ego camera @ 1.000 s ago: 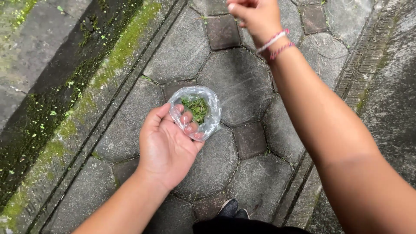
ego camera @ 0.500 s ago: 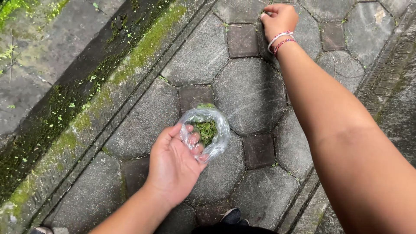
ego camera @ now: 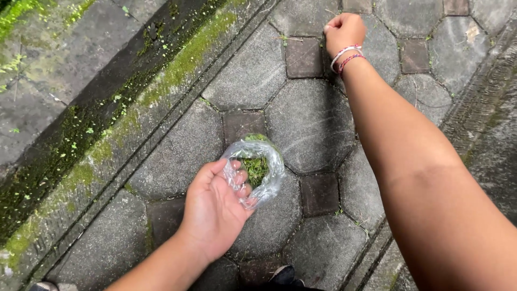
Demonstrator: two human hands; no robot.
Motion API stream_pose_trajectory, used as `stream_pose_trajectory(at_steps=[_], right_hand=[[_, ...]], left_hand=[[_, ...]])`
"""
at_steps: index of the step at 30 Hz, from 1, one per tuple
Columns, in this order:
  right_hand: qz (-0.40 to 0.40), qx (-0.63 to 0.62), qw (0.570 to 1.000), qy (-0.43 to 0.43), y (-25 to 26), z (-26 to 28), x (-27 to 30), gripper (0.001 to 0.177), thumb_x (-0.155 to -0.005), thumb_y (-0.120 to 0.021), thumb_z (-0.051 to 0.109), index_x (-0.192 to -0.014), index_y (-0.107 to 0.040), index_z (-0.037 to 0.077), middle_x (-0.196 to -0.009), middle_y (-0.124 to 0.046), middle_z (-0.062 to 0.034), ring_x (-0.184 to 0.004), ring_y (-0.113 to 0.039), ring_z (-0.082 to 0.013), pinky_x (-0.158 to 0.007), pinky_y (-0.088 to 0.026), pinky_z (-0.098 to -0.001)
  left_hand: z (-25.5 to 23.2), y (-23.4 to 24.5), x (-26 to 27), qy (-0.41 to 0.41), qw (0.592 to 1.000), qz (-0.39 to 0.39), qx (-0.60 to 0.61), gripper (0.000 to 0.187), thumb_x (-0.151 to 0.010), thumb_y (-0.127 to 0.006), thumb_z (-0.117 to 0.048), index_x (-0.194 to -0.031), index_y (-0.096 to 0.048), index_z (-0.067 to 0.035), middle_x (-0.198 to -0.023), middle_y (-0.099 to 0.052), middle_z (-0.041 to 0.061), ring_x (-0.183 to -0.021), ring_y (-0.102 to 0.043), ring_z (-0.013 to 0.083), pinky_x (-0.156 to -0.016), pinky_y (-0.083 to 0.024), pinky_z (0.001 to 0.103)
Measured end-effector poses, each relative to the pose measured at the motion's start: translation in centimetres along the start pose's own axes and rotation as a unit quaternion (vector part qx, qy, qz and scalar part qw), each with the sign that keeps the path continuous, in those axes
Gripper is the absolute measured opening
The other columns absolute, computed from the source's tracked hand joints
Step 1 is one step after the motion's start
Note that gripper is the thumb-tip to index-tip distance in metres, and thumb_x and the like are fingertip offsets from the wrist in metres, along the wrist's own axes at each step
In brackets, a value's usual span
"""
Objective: Picking small weeds and moss from the cracks between paving stones and collecting them in a plastic bag.
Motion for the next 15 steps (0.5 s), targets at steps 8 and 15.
stream_pose_trajectory(at_steps=[8,15], right_hand=[[0.225,-0.261,0.938,-0.044,9.2,11.7,9.7,0.021,-0.104,-0.069,0.006,-0.085,-0.066,0.015,-0.071,-0.060,0.0065,-0.060,-0.048,-0.0020,-0.055,-0.038,-0.0167],[0.374,-0.349,0.855,0.084,18.2,22.6,21.5,0.005,-0.095,-0.071,0.009,-0.096,-0.071,0.014,-0.092,-0.071,0.0037,-0.089,-0.064,-0.0074,-0.088,-0.054,-0.0247]], left_hand=[[-0.7,-1.3,0.8,0.004,0.999,0.025,-0.029,0.010,-0.100,-0.054,-0.021,-0.100,-0.053,-0.012,-0.073,-0.042,0.000,-0.061,-0.035,0.0133,-0.065,-0.036,0.029],[-2.4,-2.9,2.8,-0.005,0.998,0.056,-0.017,0.011,-0.096,-0.057,-0.016,-0.102,-0.048,-0.021,-0.072,-0.040,-0.002,-0.060,-0.035,0.0132,-0.066,-0.038,0.034]])
Point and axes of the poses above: each hand's wrist, its own x-axis away from the middle knuckle, its own y-axis out of the back of the hand, z = x × y, the point moved 3 cm from there along -x, towards the middle knuckle
